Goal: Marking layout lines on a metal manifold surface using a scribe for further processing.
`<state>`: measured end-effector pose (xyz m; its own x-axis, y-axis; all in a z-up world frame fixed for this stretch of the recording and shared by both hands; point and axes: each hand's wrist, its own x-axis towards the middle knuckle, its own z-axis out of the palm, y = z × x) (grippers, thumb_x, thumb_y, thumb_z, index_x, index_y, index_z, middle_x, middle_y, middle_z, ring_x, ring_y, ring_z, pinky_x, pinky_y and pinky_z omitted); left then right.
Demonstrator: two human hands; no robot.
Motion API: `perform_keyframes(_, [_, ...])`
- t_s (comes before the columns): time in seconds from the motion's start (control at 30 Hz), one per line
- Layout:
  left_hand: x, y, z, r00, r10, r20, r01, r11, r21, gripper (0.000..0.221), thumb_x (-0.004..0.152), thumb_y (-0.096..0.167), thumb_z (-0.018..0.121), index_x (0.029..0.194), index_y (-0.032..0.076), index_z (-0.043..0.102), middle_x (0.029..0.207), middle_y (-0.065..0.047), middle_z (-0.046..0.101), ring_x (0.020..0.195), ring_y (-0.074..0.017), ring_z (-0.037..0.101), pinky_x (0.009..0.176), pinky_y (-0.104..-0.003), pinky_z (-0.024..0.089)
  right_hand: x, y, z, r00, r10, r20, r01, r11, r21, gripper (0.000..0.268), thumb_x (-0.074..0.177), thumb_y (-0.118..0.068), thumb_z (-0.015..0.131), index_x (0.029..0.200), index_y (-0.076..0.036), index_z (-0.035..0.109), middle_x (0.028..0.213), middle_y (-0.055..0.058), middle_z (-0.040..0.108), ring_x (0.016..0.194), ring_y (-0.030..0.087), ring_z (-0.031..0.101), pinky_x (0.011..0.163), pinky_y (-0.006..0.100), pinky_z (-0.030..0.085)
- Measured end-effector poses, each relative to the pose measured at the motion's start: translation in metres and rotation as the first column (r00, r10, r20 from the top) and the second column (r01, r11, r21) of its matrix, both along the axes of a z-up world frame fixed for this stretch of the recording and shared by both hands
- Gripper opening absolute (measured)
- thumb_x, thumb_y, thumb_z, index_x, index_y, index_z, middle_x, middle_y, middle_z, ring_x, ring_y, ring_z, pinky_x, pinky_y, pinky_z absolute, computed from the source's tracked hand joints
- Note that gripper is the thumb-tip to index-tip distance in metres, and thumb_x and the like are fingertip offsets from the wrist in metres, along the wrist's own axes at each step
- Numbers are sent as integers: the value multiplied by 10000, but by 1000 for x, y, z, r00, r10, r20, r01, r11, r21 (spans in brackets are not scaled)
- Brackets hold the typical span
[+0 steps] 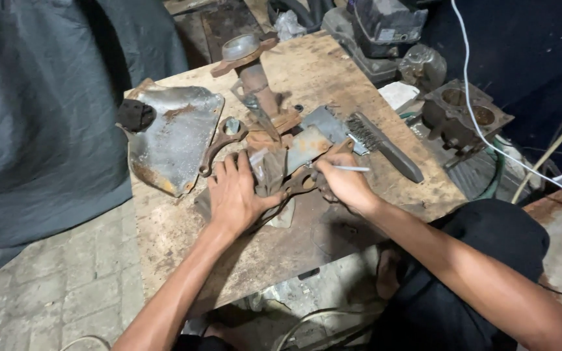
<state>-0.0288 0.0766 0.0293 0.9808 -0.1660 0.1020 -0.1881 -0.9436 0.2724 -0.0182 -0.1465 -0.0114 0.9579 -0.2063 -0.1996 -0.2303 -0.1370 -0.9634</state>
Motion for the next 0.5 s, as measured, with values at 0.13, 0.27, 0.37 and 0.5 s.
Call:
perform_keyframes(0.13, [-5, 0, 1, 1000, 5, 12, -5, 1000, 2, 1209, 616, 635, 844, 1523, 8, 349, 1423, -198, 454, 1302, -384, 455, 1006, -566, 441, -14, 6, 11, 996, -67, -53, 77, 978, 193, 234, 896, -197, 597, 890, 24, 674, 538, 168, 583, 367, 215, 591, 304, 289, 440])
perform_keyframes(0.27, [-6, 0, 1, 1000, 3, 29, -3, 1000, -12, 1187, 617, 628, 841, 1515, 12, 371, 1404, -194, 476, 1276, -380, 480, 987, -555, 453, -7, 0, -1, 997, -3, 75, 2, 1000, 19, 322, 956, -164, 527, 1078, 86, 690, 563, 218, 648, 376, 234, 633, 318, 304, 472])
perform_keyframes(0.37, [-10, -1, 5, 1000, 0, 30, 0, 1000, 0, 1188, 616, 646, 835, 1509, 11, 375, 1390, -195, 482, 1268, -381, 486, 977, -554, 462, -17, 14, 9, 996, -2, 93, 2, 1000, 5, 308, 952, -148, 510, 1009, 83, 705, 534, 197, 636, 356, 215, 618, 312, 292, 466])
perform_keyframes(0.5, [-8, -1, 7, 1000, -8, 30, 8, 1000, 13, 1204, 611, 673, 830, 1505, 4, 379, 1392, -198, 481, 1273, -377, 488, 970, -550, 472, -15, 21, 1, 995, -25, 92, 21, 999, 38, 323, 955, -139, 517, 1008, 129, 690, 525, 206, 609, 350, 217, 612, 298, 299, 461])
